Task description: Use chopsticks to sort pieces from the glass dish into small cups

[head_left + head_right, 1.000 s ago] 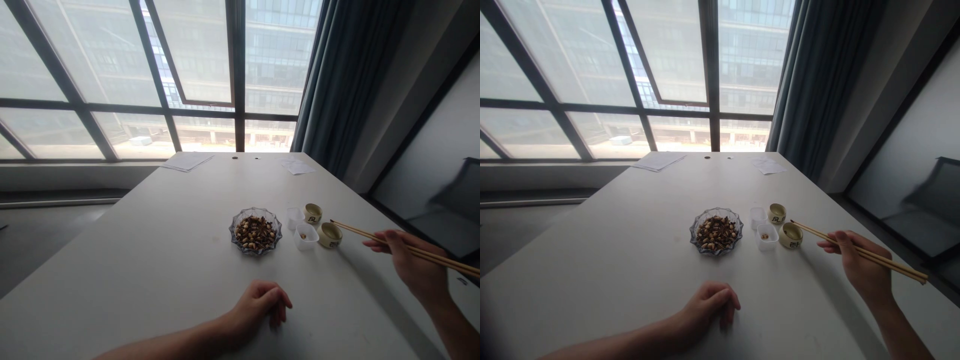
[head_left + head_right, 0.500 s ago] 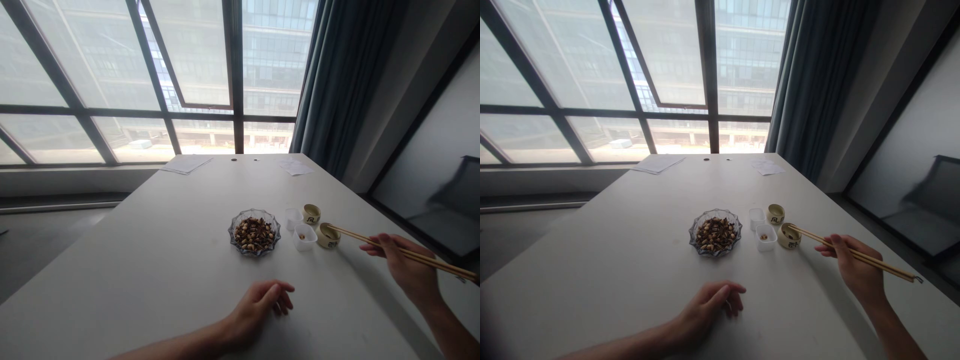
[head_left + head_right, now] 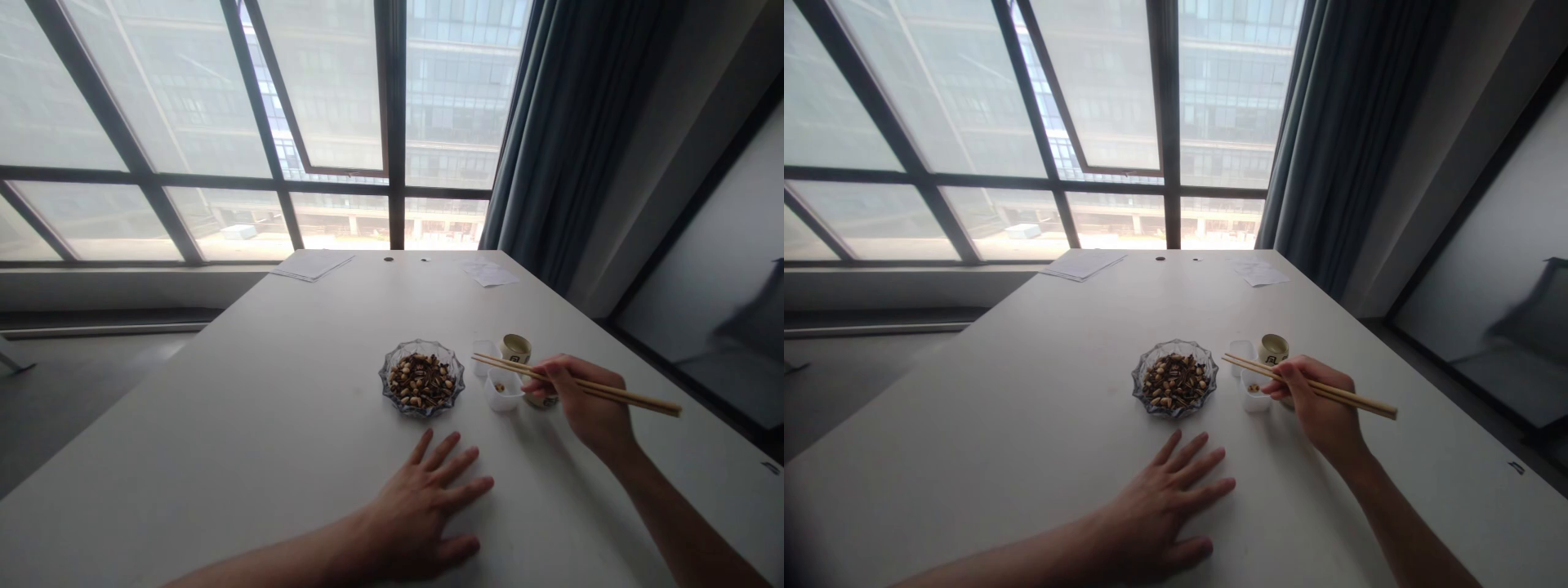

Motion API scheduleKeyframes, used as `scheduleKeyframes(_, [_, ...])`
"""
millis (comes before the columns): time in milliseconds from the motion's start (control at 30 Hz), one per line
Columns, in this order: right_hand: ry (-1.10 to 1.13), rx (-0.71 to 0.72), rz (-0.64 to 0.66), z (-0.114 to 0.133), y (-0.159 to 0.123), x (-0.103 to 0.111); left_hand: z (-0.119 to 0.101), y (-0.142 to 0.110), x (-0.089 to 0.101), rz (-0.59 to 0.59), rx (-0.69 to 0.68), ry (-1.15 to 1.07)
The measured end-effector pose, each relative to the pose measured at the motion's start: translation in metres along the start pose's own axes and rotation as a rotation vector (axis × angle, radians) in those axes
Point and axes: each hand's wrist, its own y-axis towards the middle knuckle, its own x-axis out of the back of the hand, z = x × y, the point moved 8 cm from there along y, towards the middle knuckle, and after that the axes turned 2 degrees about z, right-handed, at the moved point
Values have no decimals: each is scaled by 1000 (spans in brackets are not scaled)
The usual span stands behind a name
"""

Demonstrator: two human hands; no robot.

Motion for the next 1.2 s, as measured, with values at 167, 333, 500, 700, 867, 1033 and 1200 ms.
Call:
scheduleKeyframes(167, [18, 9, 152, 1, 17, -55, 1, -2, -3, -8, -6, 0])
scheduleKeyframes(333, [-167, 93, 322, -1, 27, -83, -1, -1, -1, -9, -5, -32])
scheduleKeyframes(500, [-373, 250, 468, 5, 27, -95, -1, -1, -1, -31, -11, -40])
scheduleKeyframes(700, [-442, 319, 594, 3, 25, -108, -1, -1, -2, -44, -15, -44])
scheduleKeyframes(867, [-455, 348, 627, 2, 26, -114, -1, 0, -1, -38, -8, -41])
scheduleKeyframes(1033, [-445, 354, 675, 1, 29, -120, 0, 0, -1, -27, -4, -36])
scheduleKeyframes(1200, [-451, 350, 667, 4, 31, -123, 0, 0, -2, -30, -8, -26])
